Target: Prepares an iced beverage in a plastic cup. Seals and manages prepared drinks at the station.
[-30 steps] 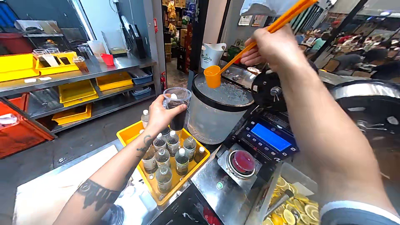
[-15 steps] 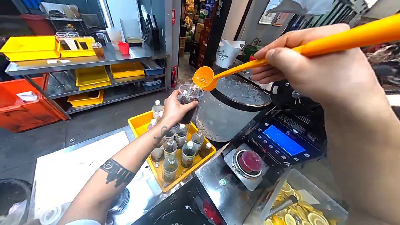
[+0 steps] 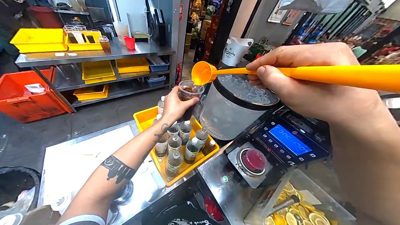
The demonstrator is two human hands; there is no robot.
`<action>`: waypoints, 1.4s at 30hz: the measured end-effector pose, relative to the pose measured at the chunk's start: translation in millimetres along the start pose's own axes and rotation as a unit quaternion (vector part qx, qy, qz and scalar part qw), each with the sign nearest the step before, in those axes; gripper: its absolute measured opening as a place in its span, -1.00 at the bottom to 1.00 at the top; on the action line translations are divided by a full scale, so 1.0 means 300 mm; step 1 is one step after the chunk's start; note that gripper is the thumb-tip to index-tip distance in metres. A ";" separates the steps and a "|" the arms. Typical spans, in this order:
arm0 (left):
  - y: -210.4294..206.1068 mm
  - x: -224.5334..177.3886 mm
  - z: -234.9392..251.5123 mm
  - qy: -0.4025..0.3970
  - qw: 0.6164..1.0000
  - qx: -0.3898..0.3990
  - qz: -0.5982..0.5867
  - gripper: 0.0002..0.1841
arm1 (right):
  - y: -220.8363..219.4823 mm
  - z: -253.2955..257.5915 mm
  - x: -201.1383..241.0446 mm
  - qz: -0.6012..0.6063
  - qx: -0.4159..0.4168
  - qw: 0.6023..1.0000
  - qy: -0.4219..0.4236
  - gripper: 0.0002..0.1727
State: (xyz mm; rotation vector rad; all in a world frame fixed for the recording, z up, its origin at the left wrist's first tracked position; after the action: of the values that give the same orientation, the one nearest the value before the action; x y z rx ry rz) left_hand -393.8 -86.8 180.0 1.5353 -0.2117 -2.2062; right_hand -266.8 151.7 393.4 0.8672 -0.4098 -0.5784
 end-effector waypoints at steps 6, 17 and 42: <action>-0.004 -0.007 -0.004 0.000 1.000 -0.002 -0.005 -0.20 | -0.004 -0.013 0.035 -0.040 0.005 0.998 0.040 -0.68; -0.034 -0.020 0.003 -0.019 1.000 -0.003 -0.019 -0.20 | 0.004 -0.034 0.044 -0.056 -0.004 0.996 0.074 -0.68; -0.112 -0.034 0.046 -0.025 0.999 0.032 -0.024 -0.20 | 0.003 -0.074 0.045 -0.098 0.042 0.988 0.111 -0.68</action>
State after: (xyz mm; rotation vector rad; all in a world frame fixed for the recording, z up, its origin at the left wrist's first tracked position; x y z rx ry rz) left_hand -412.6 -54.3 181.4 1.5359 -0.2653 -2.2979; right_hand -243.9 156.9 382.3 1.0481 -0.1479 -0.6407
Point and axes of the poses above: each hand's wrist, its own z-axis towards the middle knuckle, its own y-axis out of the back of the hand, x = y × z, the point moved 4 cm from there along z, towards the middle knuckle, and after that the axes turned 1 degree about -z, right-handed, at the moved point
